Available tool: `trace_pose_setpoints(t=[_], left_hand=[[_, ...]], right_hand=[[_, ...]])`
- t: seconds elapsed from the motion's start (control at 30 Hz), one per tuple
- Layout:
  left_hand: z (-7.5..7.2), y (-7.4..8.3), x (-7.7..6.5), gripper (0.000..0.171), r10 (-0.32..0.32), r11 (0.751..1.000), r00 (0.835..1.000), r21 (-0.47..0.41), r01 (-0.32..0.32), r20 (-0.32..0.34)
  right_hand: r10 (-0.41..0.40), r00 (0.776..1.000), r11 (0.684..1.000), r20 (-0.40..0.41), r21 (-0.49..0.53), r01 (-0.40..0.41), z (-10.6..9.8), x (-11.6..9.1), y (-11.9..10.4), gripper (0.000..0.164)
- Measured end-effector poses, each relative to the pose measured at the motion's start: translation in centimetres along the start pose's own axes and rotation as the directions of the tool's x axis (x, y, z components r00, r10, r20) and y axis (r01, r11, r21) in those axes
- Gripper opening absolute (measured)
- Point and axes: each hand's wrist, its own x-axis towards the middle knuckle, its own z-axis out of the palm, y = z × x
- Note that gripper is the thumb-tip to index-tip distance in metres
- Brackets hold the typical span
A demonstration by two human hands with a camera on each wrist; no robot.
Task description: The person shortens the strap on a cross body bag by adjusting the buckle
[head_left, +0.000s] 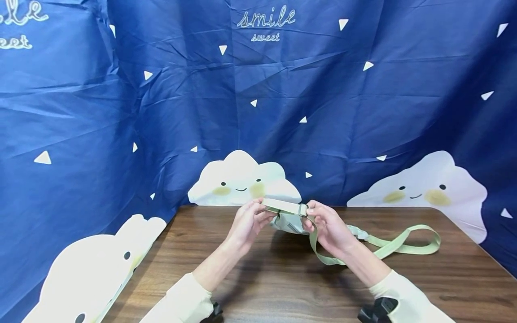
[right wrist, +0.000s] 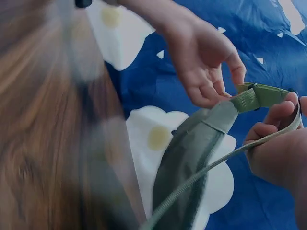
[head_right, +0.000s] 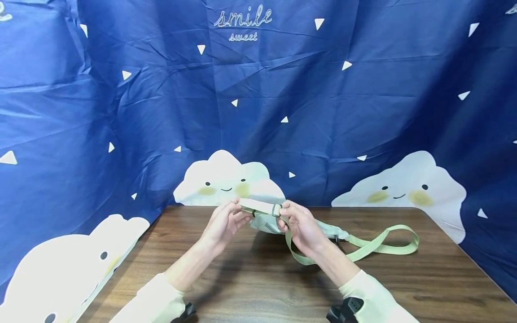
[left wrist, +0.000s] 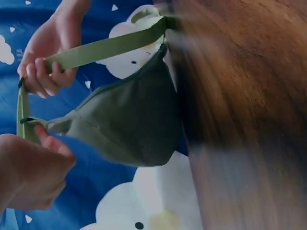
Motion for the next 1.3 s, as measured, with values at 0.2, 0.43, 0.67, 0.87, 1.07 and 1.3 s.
trace_pose_setpoints(t=[0.2,0.43,0.67,0.87,1.07,1.3], left_hand=[[0.0,0.1,-0.8,0.039,-0.085,0.914,0.99,0.405,0.031,0.116],[2.2,0.4,-2.0,0.05,0.311,0.387,0.808,0.71,-0.588,0.5],[2.8,0.7,-2.3,0.031,0.445,0.255,0.7,0.67,-0.697,0.558],[2.3,1.0,-2.2,0.031,0.453,0.279,0.703,0.661,-0.696,0.549],[2.3,1.0,-2.3,0.031,0.405,0.29,0.702,0.646,-0.706,0.586],[3.6,2.1,-3.3,0.029,0.383,0.341,0.712,0.626,-0.701,0.589]], right_hand=[[-0.014,0.998,0.971,-0.064,-0.238,-0.002,0.0,-0.5,0.3,0.017],[-0.065,0.998,0.933,0.027,-0.353,0.07,0.4,-0.5,0.7,0.018],[0.004,0.991,0.91,0.131,-0.411,0.051,0.2,-0.6,0.1,0.019],[0.091,0.99,0.891,0.11,-0.452,-0.032,-0.5,-0.9,-0.8,0.024],[0.154,0.987,0.87,0.038,-0.48,-0.117,-0.4,-1.0,-0.9,0.026],[0.104,0.977,0.908,0.184,-0.418,-0.017,-0.1,-0.6,0.0,0.023]])
